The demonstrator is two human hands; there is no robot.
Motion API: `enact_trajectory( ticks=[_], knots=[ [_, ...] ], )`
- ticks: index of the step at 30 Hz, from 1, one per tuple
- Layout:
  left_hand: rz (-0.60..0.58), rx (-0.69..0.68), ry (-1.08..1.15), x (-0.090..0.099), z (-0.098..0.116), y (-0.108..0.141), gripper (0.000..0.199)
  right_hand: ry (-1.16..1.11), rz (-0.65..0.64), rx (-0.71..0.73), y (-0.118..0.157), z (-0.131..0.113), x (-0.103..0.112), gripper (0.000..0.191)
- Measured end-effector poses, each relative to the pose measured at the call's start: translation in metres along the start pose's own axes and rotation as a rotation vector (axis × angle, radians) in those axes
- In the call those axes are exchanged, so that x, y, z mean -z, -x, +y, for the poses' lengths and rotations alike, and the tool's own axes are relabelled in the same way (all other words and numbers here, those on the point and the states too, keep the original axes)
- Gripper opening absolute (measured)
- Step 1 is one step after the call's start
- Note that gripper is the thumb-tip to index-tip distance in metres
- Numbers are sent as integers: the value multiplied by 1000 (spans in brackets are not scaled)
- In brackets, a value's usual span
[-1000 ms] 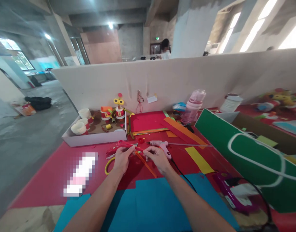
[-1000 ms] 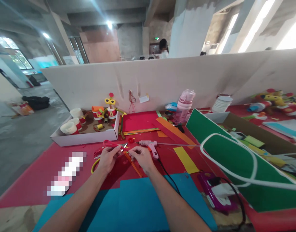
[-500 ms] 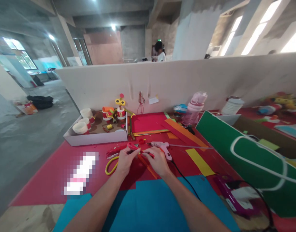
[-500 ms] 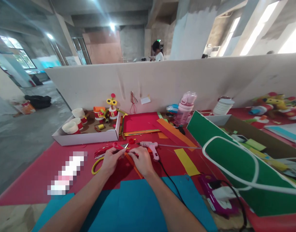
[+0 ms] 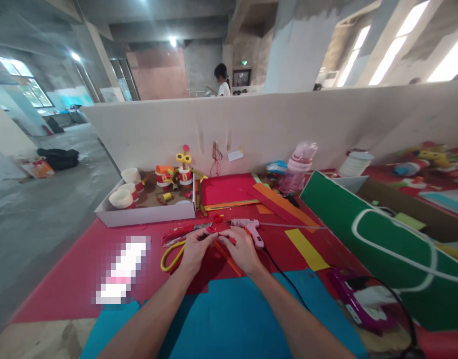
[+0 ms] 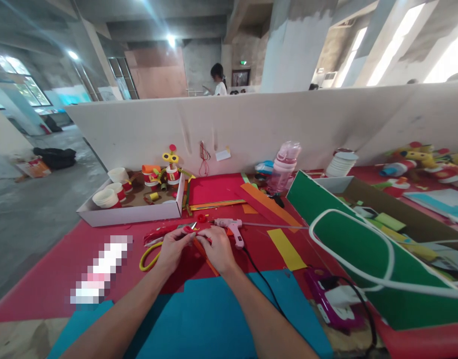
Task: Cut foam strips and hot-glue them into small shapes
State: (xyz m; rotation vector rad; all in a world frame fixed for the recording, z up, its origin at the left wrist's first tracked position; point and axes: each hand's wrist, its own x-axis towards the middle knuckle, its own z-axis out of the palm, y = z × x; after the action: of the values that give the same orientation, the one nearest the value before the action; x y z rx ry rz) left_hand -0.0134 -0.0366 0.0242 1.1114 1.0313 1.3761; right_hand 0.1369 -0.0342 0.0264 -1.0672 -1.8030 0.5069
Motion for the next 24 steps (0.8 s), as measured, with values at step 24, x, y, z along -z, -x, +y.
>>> enact_trajectory(
  ticks=[24],
  knots=[
    [-60,-120,-358,11,23,-1,17,31,-71,30,-3,1,5,14]
  ],
)
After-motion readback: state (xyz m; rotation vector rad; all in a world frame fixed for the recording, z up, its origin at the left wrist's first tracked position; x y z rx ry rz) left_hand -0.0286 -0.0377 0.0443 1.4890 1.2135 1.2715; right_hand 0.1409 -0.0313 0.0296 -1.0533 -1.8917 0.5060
